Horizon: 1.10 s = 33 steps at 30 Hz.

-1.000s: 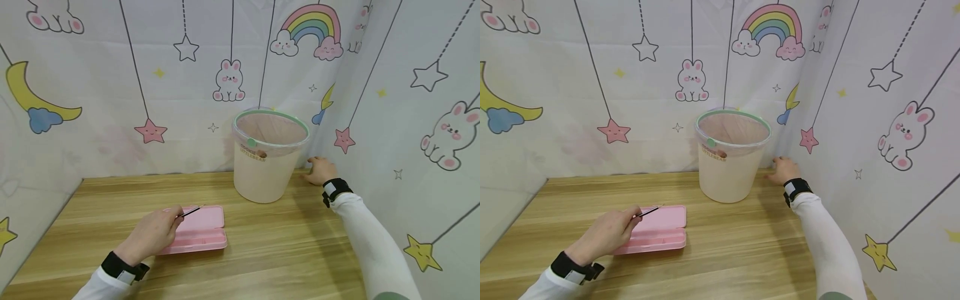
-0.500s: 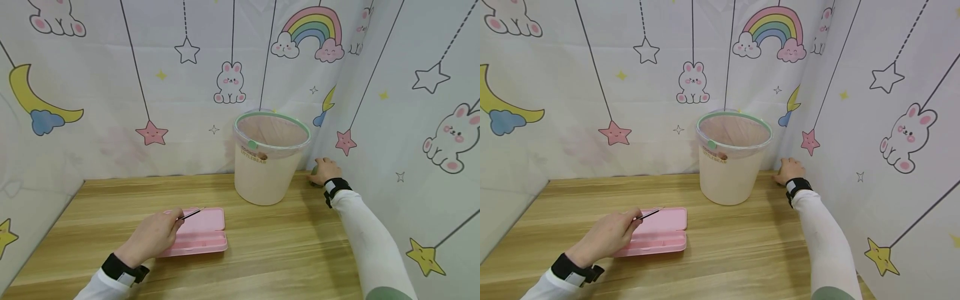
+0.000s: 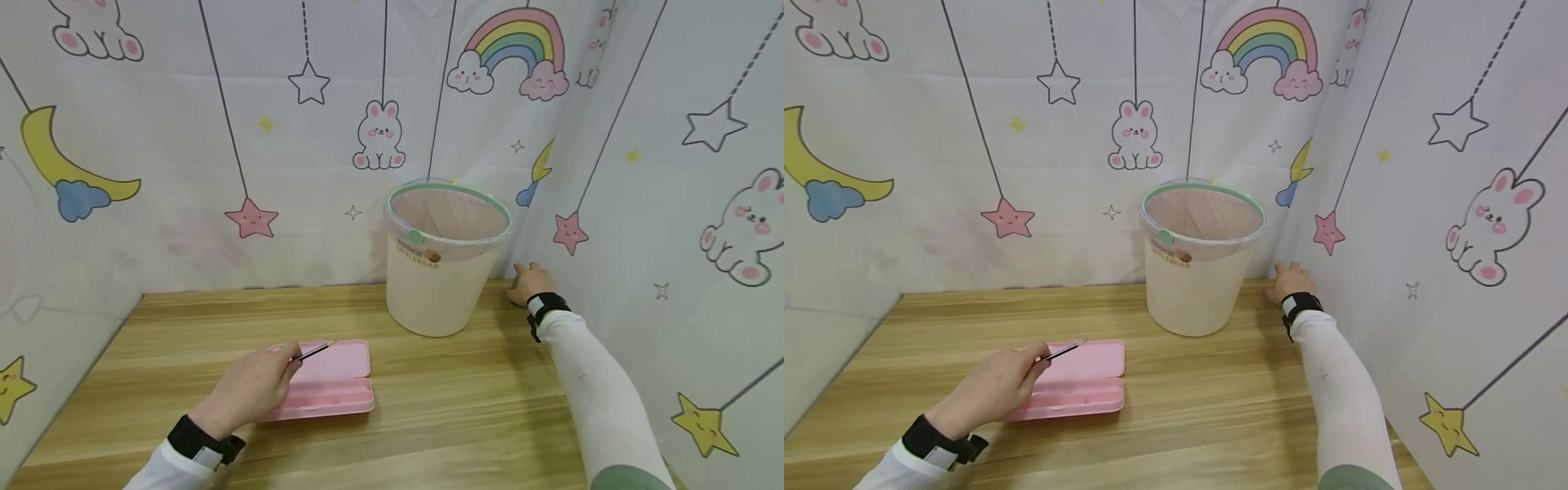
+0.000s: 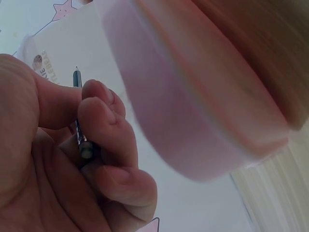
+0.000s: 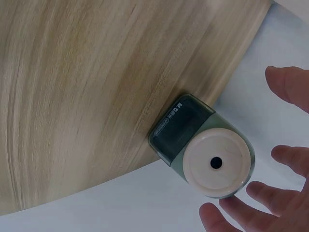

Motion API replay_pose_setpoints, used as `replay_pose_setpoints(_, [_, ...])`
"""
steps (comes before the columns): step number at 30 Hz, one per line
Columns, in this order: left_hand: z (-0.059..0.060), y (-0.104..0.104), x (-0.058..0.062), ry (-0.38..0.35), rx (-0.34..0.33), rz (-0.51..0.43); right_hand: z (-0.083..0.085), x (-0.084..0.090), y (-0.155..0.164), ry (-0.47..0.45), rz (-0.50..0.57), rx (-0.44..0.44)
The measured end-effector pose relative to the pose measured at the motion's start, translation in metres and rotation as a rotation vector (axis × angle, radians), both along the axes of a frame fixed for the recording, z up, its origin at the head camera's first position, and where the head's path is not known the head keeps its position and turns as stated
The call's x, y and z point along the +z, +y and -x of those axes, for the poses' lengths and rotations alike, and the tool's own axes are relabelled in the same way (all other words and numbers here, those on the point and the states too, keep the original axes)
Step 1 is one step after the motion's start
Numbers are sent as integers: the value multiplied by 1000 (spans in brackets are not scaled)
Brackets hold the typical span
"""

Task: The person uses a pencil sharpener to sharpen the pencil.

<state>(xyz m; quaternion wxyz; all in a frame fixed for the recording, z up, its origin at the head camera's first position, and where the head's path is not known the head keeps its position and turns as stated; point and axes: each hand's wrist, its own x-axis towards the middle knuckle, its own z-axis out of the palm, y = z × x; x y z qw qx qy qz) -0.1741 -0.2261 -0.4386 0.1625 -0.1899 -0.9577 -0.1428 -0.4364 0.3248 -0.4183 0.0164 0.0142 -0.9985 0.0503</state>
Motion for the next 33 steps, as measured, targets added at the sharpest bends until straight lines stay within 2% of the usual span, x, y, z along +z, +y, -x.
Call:
replay_pose_setpoints(8, [0,0,1,-13,7,-8,5,-11,5,5,-16,-22])
replay_pose_setpoints(13, [0,0,0,-23,13,-7,3,-11,4,-18,25,-60])
replay_pose_setpoints(18, [0,0,-1,-12,5,-5,5,-11,6,28,1,-66])
replay_pose_setpoints(21, [-1,0,-1,-18,-2,-10,5,-10,6,24,-14,-74])
replay_pose_setpoints(33, [-2,-2,-2,-29,1,-6,1,-11,5,15,-45,-26])
